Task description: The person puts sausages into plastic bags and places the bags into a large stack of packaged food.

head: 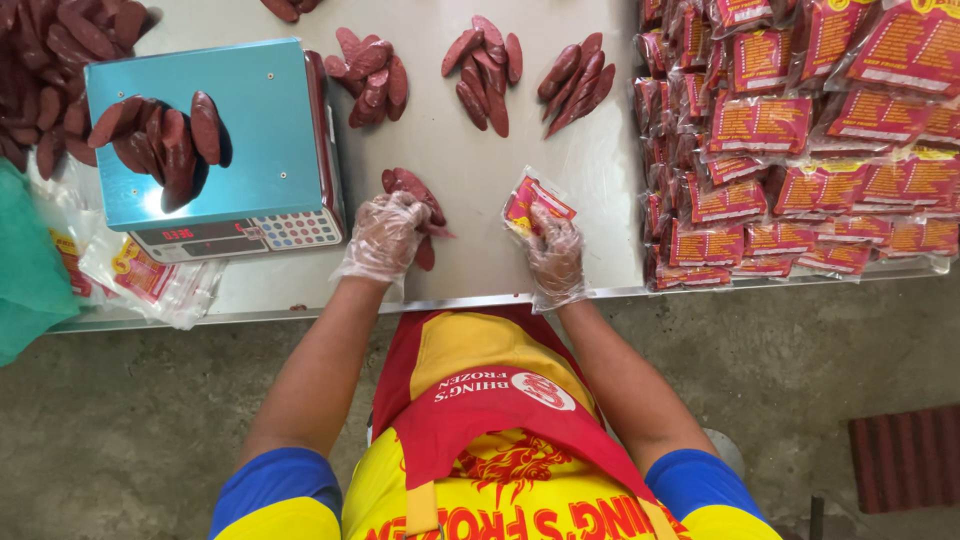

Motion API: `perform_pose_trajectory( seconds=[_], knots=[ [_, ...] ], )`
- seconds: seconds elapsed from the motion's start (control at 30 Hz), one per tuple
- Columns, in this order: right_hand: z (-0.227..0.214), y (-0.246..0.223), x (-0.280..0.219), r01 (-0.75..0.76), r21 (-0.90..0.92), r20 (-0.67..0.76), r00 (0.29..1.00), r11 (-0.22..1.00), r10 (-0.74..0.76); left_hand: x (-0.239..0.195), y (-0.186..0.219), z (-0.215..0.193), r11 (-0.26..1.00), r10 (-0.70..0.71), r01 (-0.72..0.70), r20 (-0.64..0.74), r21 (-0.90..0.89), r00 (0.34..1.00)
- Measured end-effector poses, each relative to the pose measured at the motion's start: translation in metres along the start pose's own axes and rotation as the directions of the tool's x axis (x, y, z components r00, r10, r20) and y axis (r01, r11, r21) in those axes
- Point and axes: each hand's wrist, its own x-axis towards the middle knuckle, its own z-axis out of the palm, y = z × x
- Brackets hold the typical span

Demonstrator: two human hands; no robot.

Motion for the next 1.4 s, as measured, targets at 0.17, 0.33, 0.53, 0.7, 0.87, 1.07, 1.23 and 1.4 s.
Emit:
perform_pose_trajectory(
  seconds=[0.17,0.33,0.53,0.7,0.87,1.07,1.23,1.4],
  knots=[
    [-0.004,-0.001,0.0,-0.076,-0.012,0.064,0.995,0.997,0.076,-0.017,0.016,0.037,0.827,-0.272,0.271,0.069,-0.492,0.96],
    [-0.009,-0.015,0.008,-0.148,-0.098,0.153,0.975,0.984,0.162,-0.026,0.056,0.092,0.346,-0.319,0.693,0.615,-0.632,0.721],
    [-0.017,-0.008,0.013,-0.123,-0.07,0.229,0.964,0.99,0.136,-0.008,0.086,0.128,0.788,-0.278,0.41,0.33,-0.459,0.902],
    [-0.027,-0.011,0.008,0.08,0.051,0.112,0.99,0.996,-0.085,-0.003,0.09,0.167,0.61,-0.451,0.524,0.284,-0.594,0.846],
    [-0.031,-0.014,0.012,-0.074,0.07,0.254,0.966,0.995,0.054,0.001,0.093,0.192,0.24,-0.535,0.586,0.399,-0.774,0.745],
    [-0.031,-0.008,0.009,-0.028,0.118,0.274,0.962,0.993,-0.006,0.027,0.119,0.182,-0.332,-0.504,0.581,0.661,-0.743,0.556],
    [-0.031,-0.007,0.012,-0.047,0.084,0.294,0.956,0.995,0.02,0.033,0.115,0.175,-0.416,-0.474,0.554,0.691,-0.722,0.545],
    [-0.038,-0.013,0.015,-0.142,0.116,0.377,0.922,0.983,0.088,0.001,0.063,0.122,0.277,-0.463,0.625,0.468,-0.73,0.752]
  ],
)
